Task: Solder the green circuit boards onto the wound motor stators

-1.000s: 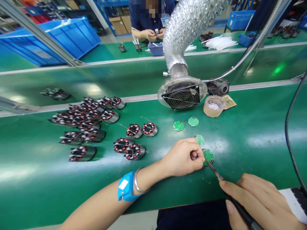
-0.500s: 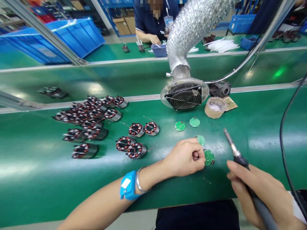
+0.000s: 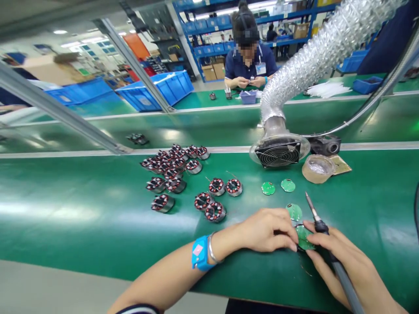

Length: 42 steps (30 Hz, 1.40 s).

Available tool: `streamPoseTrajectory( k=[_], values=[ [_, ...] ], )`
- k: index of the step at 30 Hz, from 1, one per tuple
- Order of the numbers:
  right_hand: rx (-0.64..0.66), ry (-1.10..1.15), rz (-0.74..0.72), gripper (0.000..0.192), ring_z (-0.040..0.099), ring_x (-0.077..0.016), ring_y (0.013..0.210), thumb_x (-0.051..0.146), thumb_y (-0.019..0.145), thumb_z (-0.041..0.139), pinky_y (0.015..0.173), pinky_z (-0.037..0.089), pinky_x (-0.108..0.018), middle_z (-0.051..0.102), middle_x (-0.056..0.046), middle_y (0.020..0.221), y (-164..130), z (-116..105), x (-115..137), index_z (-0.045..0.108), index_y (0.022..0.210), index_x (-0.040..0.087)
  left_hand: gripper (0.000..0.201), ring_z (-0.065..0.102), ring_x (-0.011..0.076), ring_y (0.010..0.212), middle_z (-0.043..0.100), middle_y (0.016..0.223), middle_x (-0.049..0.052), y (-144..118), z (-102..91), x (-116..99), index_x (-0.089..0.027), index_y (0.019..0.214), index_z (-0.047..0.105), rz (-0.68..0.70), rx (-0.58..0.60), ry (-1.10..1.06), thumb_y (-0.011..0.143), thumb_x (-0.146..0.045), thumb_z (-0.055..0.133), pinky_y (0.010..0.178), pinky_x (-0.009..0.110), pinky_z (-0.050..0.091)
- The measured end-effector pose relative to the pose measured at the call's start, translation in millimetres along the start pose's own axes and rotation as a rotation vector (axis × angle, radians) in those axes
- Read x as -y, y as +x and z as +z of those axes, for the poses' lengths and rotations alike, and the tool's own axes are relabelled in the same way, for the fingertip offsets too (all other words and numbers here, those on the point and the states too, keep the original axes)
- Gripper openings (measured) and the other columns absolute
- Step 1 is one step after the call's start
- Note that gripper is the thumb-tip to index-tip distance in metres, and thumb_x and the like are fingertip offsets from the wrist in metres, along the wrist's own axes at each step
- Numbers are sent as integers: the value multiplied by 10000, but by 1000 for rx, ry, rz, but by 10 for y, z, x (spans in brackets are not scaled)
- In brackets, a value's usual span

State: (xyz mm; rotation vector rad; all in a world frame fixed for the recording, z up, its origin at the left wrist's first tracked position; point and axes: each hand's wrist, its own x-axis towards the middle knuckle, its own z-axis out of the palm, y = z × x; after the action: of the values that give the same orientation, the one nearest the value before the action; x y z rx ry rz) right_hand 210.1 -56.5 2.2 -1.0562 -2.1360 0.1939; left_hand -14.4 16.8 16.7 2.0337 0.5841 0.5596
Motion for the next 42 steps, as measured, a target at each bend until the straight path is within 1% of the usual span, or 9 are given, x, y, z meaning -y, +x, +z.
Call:
streamPoseTrajectory(
  k=[4, 7, 14, 21, 23, 27, 31, 36, 42],
  values=[
    [-53, 57, 67, 306, 610, -239, 1110, 102, 810, 630, 882, 558, -380, 681, -113, 1112, 61, -54, 44, 580, 1101, 184, 117, 530, 77, 598, 559, 691, -12, 123, 131, -39, -141, 738, 744, -181, -100, -253, 690, -225, 811, 576, 177, 441],
    [-114, 68, 108, 317, 601, -235, 1037, 79, 799, 641, 854, 535, -401, 686, -85, 992, 92, -68, 82, 569, 1088, 189, 119, 492, 66, 567, 536, 664, -22, 160, 165, -76, -132, 709, 744, -262, -116, -275, 677, -221, 817, 546, 177, 408],
    [-146, 92, 73, 259, 614, -185, 851, 55, 830, 587, 785, 511, -365, 674, -21, 842, 173, -14, 170, 559, 1039, 206, 89, 489, 77, 576, 539, 640, -18, 123, 212, -113, -141, 702, 736, -241, -151, -187, 716, -217, 779, 535, 182, 393],
    [-127, 63, 47, 195, 588, -146, 690, 37, 850, 540, 666, 507, -300, 660, -13, 760, 201, -35, 187, 573, 959, 195, 105, 465, 56, 548, 513, 706, -13, 104, 228, -113, -119, 715, 690, -277, -126, -289, 741, -217, 717, 491, 166, 397],
    [-101, 68, 30, 214, 579, -143, 682, 24, 850, 513, 665, 517, -298, 654, -8, 743, 177, -32, 178, 584, 959, 194, 77, 463, 54, 542, 506, 705, -10, 88, 243, -123, -116, 707, 675, -265, -130, -255, 743, -184, 676, 473, 158, 387],
    [-60, 69, -44, 291, 600, -133, 662, -22, 836, 488, 767, 545, -336, 644, 2, 707, 123, -50, 153, 607, 1014, 175, 63, 462, 58, 531, 506, 677, -11, 45, 313, -161, -136, 679, 651, -152, -186, -7, 702, -102, 603, 472, 154, 393],
    [-75, 59, -2, 358, 680, -144, 821, -16, 847, 510, 799, 564, -309, 718, -36, 915, 68, -201, 180, 618, 1108, 205, 94, 461, 55, 515, 546, 702, -2, 13, 371, -185, -152, 695, 642, -78, -223, 170, 725, -102, 568, 479, 156, 407],
    [-12, 20, 95, 432, 656, -145, 707, 80, 858, 543, 601, 547, -260, 665, -32, 808, -89, -510, 315, 572, 1270, 208, 86, 490, 65, 528, 567, 696, 3, 0, 400, -171, -158, 691, 617, -20, -271, 273, 737, -109, 564, 489, 163, 412],
    [-12, -29, 56, 328, 681, -187, 713, 106, 822, 528, 614, 569, -296, 695, -62, 804, -232, -621, 400, 654, 1116, 177, 112, 525, 84, 563, 588, 675, 10, -12, 422, -127, -174, 693, 601, 76, -324, 315, 742, -101, 533, 501, 173, 421]
  ],
)
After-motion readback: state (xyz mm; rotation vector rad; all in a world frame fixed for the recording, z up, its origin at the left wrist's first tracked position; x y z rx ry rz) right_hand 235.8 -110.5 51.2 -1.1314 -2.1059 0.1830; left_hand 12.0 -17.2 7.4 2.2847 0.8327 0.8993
